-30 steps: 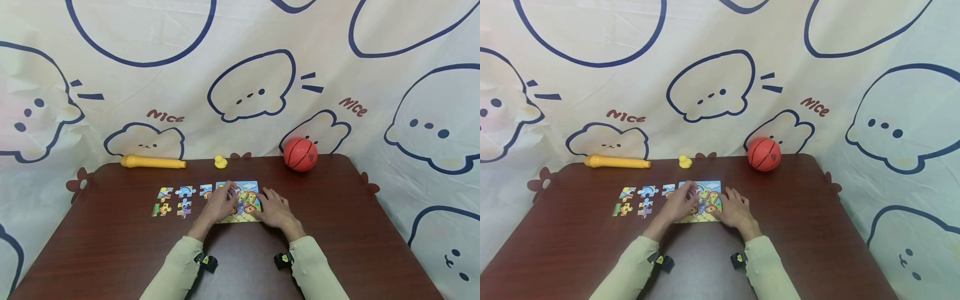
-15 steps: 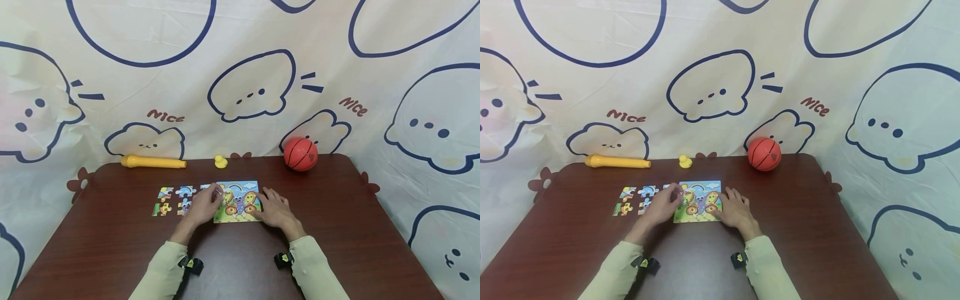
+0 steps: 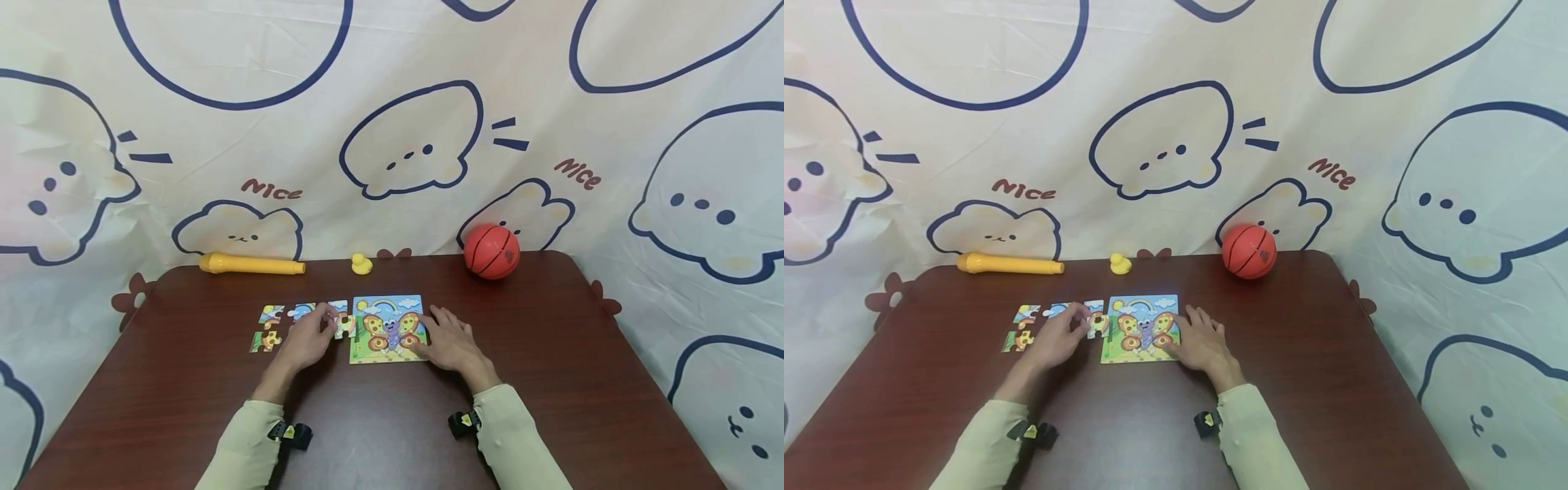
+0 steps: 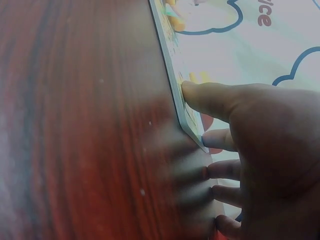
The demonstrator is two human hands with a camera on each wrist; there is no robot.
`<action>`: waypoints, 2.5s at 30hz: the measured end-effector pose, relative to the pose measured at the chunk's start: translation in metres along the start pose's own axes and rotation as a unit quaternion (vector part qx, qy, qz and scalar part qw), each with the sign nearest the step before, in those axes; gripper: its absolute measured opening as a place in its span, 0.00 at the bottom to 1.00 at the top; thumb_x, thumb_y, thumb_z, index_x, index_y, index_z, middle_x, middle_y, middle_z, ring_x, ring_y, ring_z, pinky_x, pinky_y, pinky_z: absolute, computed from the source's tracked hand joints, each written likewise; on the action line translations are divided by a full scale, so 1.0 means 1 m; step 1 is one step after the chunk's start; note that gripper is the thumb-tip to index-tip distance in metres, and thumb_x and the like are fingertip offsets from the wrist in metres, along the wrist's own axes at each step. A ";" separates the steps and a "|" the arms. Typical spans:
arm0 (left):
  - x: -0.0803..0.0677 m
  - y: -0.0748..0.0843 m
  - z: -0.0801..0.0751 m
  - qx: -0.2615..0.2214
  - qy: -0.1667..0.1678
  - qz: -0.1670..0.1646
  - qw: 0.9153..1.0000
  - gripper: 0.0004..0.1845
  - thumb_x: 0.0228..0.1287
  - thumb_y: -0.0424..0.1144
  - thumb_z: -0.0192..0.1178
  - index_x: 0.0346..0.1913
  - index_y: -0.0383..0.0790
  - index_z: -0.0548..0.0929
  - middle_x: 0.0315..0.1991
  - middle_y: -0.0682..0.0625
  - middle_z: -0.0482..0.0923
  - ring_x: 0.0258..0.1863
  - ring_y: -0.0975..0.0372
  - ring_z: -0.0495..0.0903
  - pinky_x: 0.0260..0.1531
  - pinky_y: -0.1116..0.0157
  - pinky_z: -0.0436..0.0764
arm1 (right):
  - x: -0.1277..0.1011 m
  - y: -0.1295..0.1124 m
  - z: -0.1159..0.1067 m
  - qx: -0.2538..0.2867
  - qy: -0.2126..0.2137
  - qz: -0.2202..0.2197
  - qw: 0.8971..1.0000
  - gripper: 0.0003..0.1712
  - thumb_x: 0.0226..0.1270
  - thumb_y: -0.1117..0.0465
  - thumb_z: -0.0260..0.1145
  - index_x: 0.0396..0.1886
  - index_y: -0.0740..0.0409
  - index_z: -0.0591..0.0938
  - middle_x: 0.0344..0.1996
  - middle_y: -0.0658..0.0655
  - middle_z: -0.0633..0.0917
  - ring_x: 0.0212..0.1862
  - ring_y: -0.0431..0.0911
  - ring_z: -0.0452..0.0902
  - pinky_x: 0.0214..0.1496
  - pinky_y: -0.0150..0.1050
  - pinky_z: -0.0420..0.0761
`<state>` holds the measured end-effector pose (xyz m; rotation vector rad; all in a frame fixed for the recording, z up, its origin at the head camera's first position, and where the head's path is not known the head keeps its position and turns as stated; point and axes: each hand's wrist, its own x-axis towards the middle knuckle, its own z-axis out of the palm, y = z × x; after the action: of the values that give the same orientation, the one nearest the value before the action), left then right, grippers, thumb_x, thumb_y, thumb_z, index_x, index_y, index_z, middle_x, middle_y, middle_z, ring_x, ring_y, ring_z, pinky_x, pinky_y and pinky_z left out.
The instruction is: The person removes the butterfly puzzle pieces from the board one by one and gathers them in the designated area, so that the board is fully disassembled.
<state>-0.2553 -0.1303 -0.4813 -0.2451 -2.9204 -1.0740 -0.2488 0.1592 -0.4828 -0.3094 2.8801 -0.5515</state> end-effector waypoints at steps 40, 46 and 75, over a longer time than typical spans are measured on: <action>-0.010 0.008 0.006 0.075 -0.003 0.004 0.997 0.14 0.66 0.43 0.59 0.51 0.43 0.80 0.50 0.47 0.78 0.54 0.51 0.73 0.49 0.44 0.64 | -0.001 -0.001 0.000 -0.007 -0.001 0.000 1.000 0.39 0.63 0.40 0.64 0.72 0.45 0.66 0.75 0.59 0.58 0.76 0.57 0.49 0.67 0.64 0.56; -0.013 0.023 0.016 0.100 -0.035 0.027 0.994 0.19 0.63 0.46 0.61 0.55 0.46 0.81 0.58 0.47 0.76 0.58 0.51 0.70 0.52 0.41 0.65 | -0.002 -0.002 -0.001 -0.005 -0.007 0.004 1.000 0.41 0.63 0.40 0.64 0.73 0.45 0.65 0.75 0.59 0.57 0.76 0.58 0.48 0.69 0.64 0.54; -0.010 0.036 0.032 0.129 -0.081 0.023 0.988 0.29 0.54 0.53 0.69 0.59 0.49 0.80 0.57 0.48 0.72 0.59 0.55 0.66 0.49 0.49 0.61 | -0.006 -0.022 0.007 -0.040 0.029 -0.103 0.993 0.20 0.63 0.49 0.67 0.55 0.39 0.82 0.46 0.50 0.74 0.47 0.45 0.65 0.46 0.43 0.70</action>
<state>-0.2384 -0.0844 -0.4836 -0.4066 -3.1361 -0.6883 -0.2382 0.1384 -0.4803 -0.6199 2.9510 -0.4855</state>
